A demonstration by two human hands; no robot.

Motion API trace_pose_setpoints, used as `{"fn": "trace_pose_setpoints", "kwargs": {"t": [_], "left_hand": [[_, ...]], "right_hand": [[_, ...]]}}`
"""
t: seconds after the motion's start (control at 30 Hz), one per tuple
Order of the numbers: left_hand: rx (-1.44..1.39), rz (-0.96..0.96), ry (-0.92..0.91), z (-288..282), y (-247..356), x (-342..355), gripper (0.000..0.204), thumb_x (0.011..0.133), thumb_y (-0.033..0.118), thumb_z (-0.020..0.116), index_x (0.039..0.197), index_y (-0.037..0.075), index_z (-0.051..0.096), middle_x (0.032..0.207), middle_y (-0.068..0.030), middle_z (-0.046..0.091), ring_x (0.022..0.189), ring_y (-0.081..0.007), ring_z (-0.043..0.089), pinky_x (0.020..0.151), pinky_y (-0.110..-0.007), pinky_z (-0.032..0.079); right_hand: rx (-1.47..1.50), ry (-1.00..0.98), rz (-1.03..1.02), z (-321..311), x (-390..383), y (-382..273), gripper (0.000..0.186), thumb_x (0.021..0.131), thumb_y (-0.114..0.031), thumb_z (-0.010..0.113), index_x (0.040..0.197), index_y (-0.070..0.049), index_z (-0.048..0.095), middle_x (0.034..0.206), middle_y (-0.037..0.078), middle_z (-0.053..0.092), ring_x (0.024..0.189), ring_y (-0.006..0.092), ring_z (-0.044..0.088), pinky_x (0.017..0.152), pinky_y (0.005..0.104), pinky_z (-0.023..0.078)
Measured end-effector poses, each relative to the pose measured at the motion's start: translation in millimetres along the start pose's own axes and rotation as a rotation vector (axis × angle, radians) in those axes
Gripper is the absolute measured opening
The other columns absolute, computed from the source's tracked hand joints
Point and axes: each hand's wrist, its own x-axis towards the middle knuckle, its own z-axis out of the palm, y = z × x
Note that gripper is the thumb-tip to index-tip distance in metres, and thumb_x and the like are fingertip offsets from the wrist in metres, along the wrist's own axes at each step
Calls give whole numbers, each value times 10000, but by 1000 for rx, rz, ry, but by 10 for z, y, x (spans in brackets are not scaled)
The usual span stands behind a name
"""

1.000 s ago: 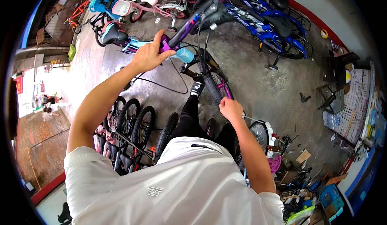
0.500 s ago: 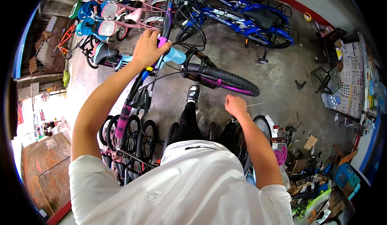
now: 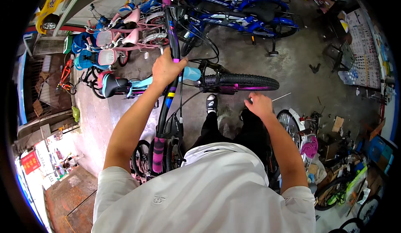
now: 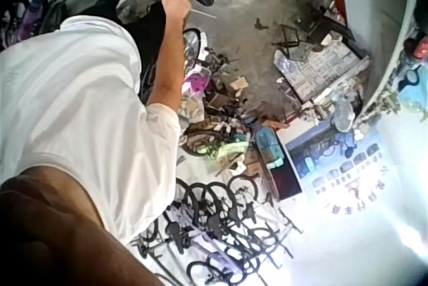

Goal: The person pushes a bicycle into a workspace, turns it over to rest on the handlebars and seat, and uses a screwdriver to adjust the disc brake assembly on the front wheel.

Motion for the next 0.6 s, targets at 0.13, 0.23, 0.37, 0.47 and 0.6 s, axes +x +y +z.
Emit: {"fn": "trace_pose_setpoints", "kwargs": {"t": [0.13,0.23,0.37,0.47,0.6], "left_hand": [[154,222,234,-55,141,-9,797,827,513,823,1413,49,545,1330,-266,621,1241,-456,606,979,-545,516],[371,524,254,-208,292,-179,912,876,503,795,1589,95,398,1559,-217,439,1434,-442,425,1104,-540,437],[329,279,210,-96,372,-394,981,823,372,877,1590,38,366,1493,-261,447,1344,-471,461,1070,-530,461],[349,2,143,-64,555,-418,1025,782,275,914,1588,-3,346,1412,-279,466,1269,-469,481,1035,-520,485],[374,-204,179,101,571,-315,934,768,350,919,1525,44,467,1302,-262,495,1222,-470,489,961,-524,532]], "right_hand": [[-22,87,-169,109,403,-44,289,841,-290,804,1023,-91,698,1116,117,644,1103,345,641,837,478,600],[-16,84,-244,42,641,-58,318,814,-254,824,1050,-85,694,1170,124,626,1155,346,615,839,476,604],[-113,-18,-334,213,977,39,633,808,-270,858,1366,-90,621,1453,170,548,1292,360,570,948,450,609],[-152,-121,-316,294,1181,51,710,813,-279,859,1432,-77,577,1502,174,521,1314,371,564,966,446,608],[-238,-112,-334,524,1444,103,657,806,-272,850,1380,-64,607,1405,121,563,1233,355,603,933,446,616]]}}
